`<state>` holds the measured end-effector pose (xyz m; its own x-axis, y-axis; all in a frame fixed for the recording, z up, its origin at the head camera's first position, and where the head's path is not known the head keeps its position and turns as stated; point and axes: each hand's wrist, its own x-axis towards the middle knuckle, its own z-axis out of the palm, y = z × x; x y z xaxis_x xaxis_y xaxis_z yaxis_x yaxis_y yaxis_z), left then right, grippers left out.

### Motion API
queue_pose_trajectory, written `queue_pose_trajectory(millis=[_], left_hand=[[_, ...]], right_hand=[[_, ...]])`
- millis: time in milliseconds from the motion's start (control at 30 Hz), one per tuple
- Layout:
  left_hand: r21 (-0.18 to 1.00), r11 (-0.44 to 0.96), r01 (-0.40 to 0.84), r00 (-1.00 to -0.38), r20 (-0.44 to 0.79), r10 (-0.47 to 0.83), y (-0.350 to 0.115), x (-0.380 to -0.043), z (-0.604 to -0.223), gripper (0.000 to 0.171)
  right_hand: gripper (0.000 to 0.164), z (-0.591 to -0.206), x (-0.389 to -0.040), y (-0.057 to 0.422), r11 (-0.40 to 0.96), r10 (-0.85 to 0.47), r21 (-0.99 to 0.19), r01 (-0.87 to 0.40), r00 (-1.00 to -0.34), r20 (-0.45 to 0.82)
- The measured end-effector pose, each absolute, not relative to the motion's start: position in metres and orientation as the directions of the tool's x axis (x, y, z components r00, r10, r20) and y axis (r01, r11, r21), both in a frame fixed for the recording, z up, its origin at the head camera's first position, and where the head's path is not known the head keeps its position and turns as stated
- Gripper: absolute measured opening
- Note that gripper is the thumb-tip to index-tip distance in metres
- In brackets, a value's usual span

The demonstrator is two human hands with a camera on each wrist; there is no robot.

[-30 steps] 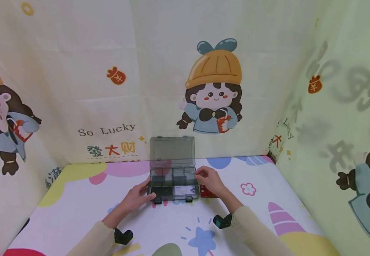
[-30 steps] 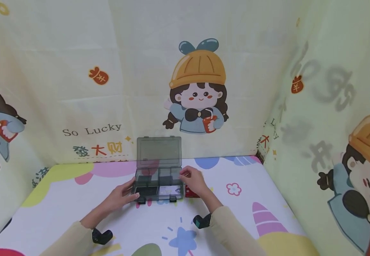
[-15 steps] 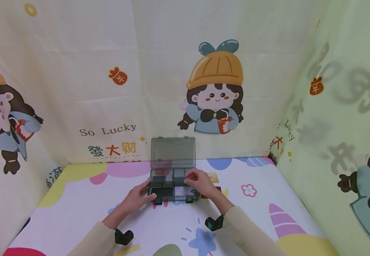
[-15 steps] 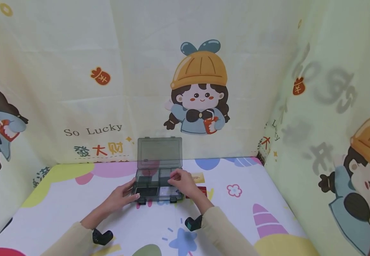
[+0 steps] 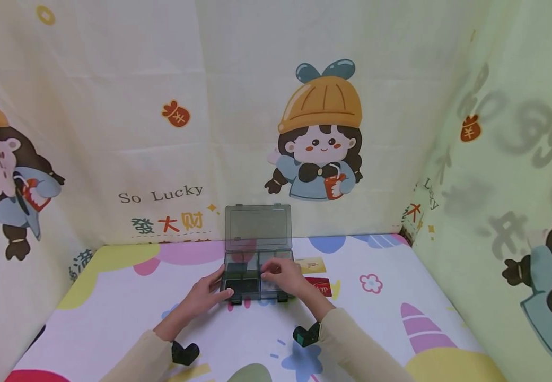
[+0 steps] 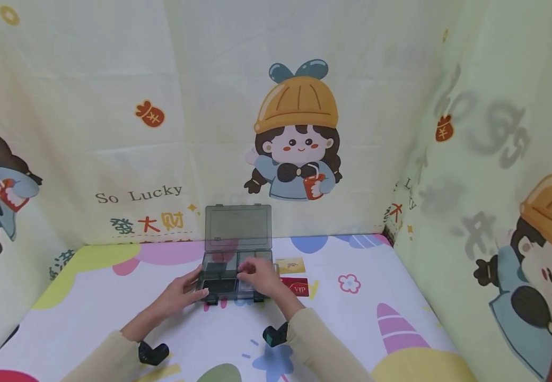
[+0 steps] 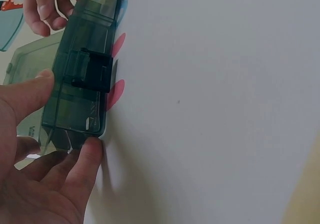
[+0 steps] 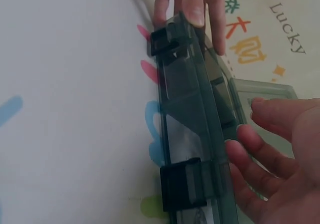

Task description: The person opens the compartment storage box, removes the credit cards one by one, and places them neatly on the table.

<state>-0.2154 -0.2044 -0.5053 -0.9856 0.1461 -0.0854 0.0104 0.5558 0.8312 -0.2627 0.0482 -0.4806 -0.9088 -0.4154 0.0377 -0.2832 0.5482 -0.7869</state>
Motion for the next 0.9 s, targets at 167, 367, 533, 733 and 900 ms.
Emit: queue_pose_trajectory(millis=[167, 367, 533, 733, 900], left_hand=[[0.836, 0.549, 0.007, -0.985, -0.091, 0.15, -0.204, -0.215, -0.506, 0.081], [0.834, 0.552, 0.005, -0.984, -0.094, 0.151, -0.205, -0.215, -0.505, 0.081], [0.836, 0.548, 0.011, -0.984, -0.089, 0.155, -0.205, -0.215, -0.505, 0.081], [0.836, 0.549, 0.003, -0.984, -0.096, 0.152, -0.205, -0.214, -0.505, 0.08], [0.837, 0.547, 0.017, -0.984, -0.082, 0.156, -0.206, -0.215, -0.506, 0.081]], right_hand=[[0.021, -0.485, -0.264, 0.042, 0.561, -0.443, -0.774, -0.292, -0.896, 0.017], [0.025, -0.484, -0.263, 0.034, 0.581, -0.466, -0.755, -0.304, -0.885, -0.003], [0.026, -0.483, -0.261, 0.03, 0.606, -0.449, -0.743, -0.285, -0.893, -0.024], [0.027, -0.482, -0.258, 0.025, 0.648, -0.446, -0.718, -0.254, -0.89, -0.088], [0.03, -0.483, -0.256, 0.021, 0.704, -0.46, -0.656, -0.272, -0.878, -0.13]])
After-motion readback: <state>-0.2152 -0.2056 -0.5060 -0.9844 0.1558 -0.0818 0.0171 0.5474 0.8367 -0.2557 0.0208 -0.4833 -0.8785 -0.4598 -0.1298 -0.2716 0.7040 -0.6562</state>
